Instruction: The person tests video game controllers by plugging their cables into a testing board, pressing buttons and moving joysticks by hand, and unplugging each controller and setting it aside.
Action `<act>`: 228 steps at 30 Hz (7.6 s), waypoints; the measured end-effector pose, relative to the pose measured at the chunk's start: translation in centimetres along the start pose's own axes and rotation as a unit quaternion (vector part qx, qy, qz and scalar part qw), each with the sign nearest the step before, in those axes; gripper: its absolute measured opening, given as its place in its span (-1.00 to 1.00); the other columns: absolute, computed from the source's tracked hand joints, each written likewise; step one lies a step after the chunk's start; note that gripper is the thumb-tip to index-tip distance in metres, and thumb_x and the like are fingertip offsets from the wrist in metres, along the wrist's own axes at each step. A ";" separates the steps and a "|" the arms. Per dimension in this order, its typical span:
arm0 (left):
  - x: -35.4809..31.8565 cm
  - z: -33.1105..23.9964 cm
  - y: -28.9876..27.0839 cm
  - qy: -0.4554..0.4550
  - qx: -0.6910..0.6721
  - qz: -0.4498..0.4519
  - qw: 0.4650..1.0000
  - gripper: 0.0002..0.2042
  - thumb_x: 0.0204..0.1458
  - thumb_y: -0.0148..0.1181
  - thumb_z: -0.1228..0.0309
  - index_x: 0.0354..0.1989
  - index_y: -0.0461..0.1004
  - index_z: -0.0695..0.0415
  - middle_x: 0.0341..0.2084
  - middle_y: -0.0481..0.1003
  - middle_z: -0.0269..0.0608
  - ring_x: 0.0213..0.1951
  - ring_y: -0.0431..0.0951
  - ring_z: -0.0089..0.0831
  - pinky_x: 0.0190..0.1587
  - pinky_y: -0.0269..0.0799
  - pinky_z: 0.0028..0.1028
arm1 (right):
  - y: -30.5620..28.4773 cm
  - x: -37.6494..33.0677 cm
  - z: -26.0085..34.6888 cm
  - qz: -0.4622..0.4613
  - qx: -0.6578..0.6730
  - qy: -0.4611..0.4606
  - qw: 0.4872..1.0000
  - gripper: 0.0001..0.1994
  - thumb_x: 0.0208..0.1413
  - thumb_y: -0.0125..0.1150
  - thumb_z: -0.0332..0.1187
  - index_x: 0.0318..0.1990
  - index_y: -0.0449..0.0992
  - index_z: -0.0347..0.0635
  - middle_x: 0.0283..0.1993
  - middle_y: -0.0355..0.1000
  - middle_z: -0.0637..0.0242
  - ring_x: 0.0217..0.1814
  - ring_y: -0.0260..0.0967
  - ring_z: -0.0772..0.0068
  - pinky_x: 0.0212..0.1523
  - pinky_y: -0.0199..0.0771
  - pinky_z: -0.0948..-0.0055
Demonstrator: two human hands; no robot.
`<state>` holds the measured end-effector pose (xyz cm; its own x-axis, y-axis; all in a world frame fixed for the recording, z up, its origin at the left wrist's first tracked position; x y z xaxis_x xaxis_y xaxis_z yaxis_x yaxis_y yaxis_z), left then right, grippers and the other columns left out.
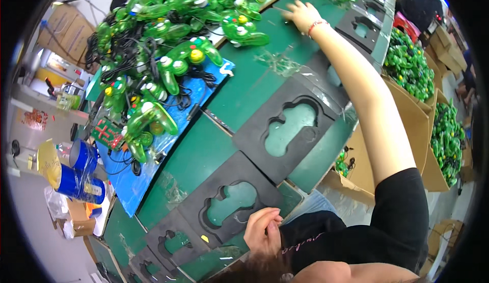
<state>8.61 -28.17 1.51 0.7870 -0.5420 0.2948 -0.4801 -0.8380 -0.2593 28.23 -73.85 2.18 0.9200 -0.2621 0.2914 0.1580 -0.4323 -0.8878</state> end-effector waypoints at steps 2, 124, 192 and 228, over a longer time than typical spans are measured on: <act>-0.1 0.3 -0.4 -0.020 -0.043 -0.013 0.999 -0.81 0.07 -0.14 0.65 -0.19 0.39 0.35 -0.28 0.43 0.05 -0.48 0.49 -0.43 -0.44 0.46 -0.55 | 2.1 0.5 0.3 0.081 0.009 0.002 0.997 -0.71 0.02 0.10 -0.33 -0.06 0.49 0.11 -0.08 0.45 0.35 0.14 0.27 0.35 0.22 0.13 0.17; -7.5 1.1 -17.3 -0.025 -0.182 -0.265 0.946 -0.34 0.20 -0.34 -0.07 0.08 0.14 0.42 -0.03 0.32 0.07 -0.09 0.43 -0.28 0.00 0.31 -0.37 | -21.7 -26.0 31.5 0.109 0.766 0.019 0.634 -0.10 -0.10 0.00 0.40 0.07 0.29 -0.38 0.07 0.26 0.20 0.03 0.24 0.40 0.06 0.24 0.43; -6.9 2.6 -16.0 -0.103 -0.094 -0.322 0.936 -0.55 0.27 -0.38 0.14 -0.09 0.33 0.29 -0.15 0.35 -0.17 -0.11 0.32 -0.46 0.01 0.21 -0.48 | -18.8 -10.1 39.1 0.132 0.380 -0.230 0.886 -0.55 0.12 -0.03 -0.03 -0.50 0.52 -0.27 -0.51 0.45 -0.02 -0.40 0.44 -0.06 -0.29 0.43 0.09; -3.1 -4.1 0.3 -0.021 0.103 0.242 0.965 -0.56 0.00 0.15 0.46 0.09 0.29 0.26 -0.12 0.44 -0.03 -0.17 0.49 -0.21 -0.06 0.35 -0.32 | 19.7 -37.1 1.3 -0.120 0.697 0.510 0.490 -0.37 -0.03 0.19 -0.44 0.18 0.04 -0.38 0.11 0.24 0.00 0.11 0.24 0.18 0.07 0.33 0.27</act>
<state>4.47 -26.99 4.28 0.5070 -0.8600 0.0575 -0.7109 -0.4549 -0.5364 -2.37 -71.52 -26.56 0.2709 -0.9495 -0.1580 0.9626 0.2675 0.0428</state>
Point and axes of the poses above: each hand's wrist, its own x-axis towards the middle knuckle, its own y-axis out of the palm, z = x × y, the point moved 7 cm from there along x, towards the middle knuckle
